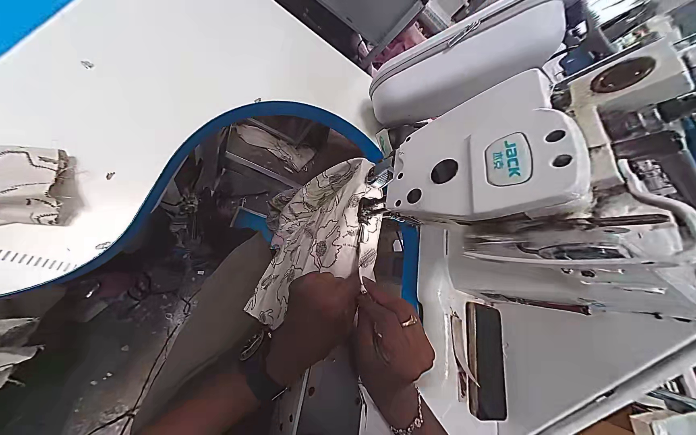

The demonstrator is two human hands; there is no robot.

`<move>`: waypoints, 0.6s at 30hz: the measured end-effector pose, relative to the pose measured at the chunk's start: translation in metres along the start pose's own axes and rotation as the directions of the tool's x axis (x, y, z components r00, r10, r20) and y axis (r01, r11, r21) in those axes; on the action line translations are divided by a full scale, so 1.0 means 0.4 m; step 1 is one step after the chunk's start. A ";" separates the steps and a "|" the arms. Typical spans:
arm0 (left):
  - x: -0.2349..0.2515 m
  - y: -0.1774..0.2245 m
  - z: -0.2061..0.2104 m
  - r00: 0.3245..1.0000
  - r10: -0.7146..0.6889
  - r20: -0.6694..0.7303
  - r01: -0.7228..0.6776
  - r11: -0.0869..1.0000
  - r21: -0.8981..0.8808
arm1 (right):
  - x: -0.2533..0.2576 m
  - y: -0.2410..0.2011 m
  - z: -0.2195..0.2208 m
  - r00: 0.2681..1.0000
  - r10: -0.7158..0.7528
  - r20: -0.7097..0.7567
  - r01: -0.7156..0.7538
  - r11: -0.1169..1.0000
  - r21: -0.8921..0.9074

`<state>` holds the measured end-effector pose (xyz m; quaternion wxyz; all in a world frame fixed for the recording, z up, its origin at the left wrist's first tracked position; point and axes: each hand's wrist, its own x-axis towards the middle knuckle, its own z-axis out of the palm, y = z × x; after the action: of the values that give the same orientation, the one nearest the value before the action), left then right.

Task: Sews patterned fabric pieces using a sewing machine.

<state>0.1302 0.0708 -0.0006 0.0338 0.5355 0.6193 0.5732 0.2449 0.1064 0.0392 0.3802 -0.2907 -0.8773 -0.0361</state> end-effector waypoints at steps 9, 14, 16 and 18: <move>0.064 -0.005 0.031 0.999 0.040 -0.024 -0.034 0.974 0.225 | 0.031 0.003 0.042 0.974 0.197 0.110 -0.192 0.980 -0.056; 0.016 -0.058 -0.074 0.964 -0.202 0.172 0.224 0.968 -0.117 | 0.016 -0.038 0.022 0.974 0.096 0.207 -0.108 0.993 0.047; 0.016 -0.106 -0.117 0.898 -0.332 0.289 0.362 0.931 -0.055 | -0.005 -0.092 0.027 0.947 -0.161 0.278 0.089 0.964 0.252; 0.012 -0.138 -0.048 0.742 -0.375 0.556 0.432 0.901 0.031 | -0.033 -0.128 0.031 0.821 -0.429 0.378 0.265 0.872 0.412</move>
<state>0.0809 0.0740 -0.0324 0.3599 0.5278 0.6548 0.4040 0.2166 0.0610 0.0293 0.1937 -0.0531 -0.9727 0.1162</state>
